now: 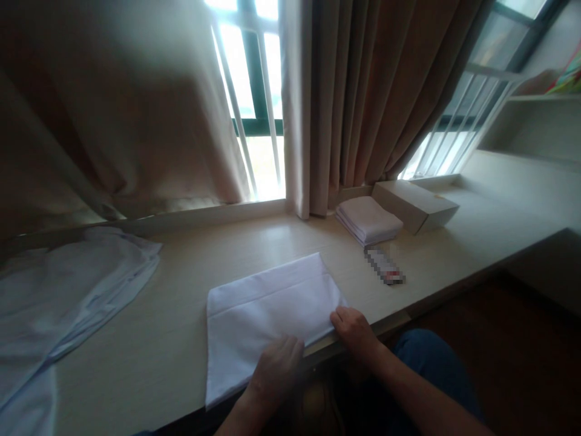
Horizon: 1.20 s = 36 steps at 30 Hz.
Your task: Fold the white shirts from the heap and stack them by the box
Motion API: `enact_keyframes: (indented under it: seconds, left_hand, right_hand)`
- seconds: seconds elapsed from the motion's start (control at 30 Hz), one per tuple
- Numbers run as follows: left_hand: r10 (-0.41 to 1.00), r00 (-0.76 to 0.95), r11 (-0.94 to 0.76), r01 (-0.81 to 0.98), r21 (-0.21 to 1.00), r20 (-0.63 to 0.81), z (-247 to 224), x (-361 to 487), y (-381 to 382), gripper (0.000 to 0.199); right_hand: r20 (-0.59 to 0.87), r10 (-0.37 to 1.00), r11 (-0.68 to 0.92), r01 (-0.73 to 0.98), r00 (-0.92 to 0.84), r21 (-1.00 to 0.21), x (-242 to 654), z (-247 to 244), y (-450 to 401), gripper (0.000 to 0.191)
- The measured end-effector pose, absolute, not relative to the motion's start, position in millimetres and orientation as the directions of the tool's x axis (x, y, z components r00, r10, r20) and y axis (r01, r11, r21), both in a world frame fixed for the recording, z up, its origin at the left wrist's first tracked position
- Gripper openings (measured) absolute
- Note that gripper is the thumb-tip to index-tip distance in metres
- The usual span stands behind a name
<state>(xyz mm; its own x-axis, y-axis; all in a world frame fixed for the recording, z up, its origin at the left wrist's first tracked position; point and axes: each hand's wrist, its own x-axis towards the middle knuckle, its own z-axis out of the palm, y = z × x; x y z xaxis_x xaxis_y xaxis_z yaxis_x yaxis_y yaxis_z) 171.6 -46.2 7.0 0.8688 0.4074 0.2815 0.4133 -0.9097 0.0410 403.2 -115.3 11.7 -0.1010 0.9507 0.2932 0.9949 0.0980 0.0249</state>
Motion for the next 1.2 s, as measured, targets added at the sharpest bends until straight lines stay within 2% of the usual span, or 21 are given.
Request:
enact_keyframes:
  seconds: [0.07, 0.2, 0.33, 0.6, 0.67, 0.83, 0.9, 0.97, 1.03, 1.2]
  left_hand:
    - [0.421, 0.860, -0.903, 0.427, 0.042, 0.289, 8, 170, -46, 0.013]
    - [0.435, 0.854, -0.897, 0.438, 0.055, 0.285, 8, 169, -46, 0.014]
    - [0.450, 0.848, -0.890, 0.451, 0.065, 0.281, 9, 169, -46, 0.015]
    - [0.461, 0.836, -0.885, 0.456, 0.088, 0.297, 10, 169, -46, 0.015]
    - [0.466, 0.834, -0.882, 0.462, 0.088, 0.294, 10, 169, -46, 0.014]
    - [0.462, 0.833, -0.884, 0.459, 0.084, 0.305, 10, 168, -47, 0.014]
    - [0.456, 0.830, -0.887, 0.455, 0.082, 0.321, 11, 169, -47, 0.013]
    - [0.447, 0.828, -0.891, 0.446, 0.086, 0.338, 13, 169, -47, 0.012]
    - [0.447, 0.820, -0.892, 0.440, 0.105, 0.358, 15, 169, -47, 0.013]
    - [0.518, 0.724, -0.852, 0.482, 0.202, 0.456, 26, 168, -40, 0.018]
  right_hand:
    - [0.294, 0.954, 0.064, 0.998, -0.061, -0.003, 405, 20, -120, 0.019]
    - [0.313, 0.948, -0.054, 0.998, 0.060, -0.025, 415, 25, -128, 0.033]
    - [0.291, 0.947, -0.143, 0.990, 0.135, 0.008, 426, 10, -126, 0.022]
    - [0.325, 0.932, -0.174, 0.985, 0.161, 0.010, 423, 12, -128, 0.025]
    - [0.324, 0.926, -0.187, 0.981, 0.192, -0.045, 426, 15, -130, 0.024]
    - [0.259, 0.912, -0.200, 0.896, 0.318, -0.396, 447, 14, -132, 0.020]
    - [0.289, 0.867, -0.257, 0.860, 0.407, -0.441, 455, 15, -131, 0.017]
    - [0.366, 0.795, -0.313, 0.845, 0.483, -0.434, 457, 19, -130, 0.015]
    - [0.447, 0.763, -0.282, 0.863, 0.467, -0.420, 450, 22, -127, 0.015]
    - [0.511, 0.840, -0.006, 0.945, 0.182, -0.326, 404, 24, -111, 0.032]
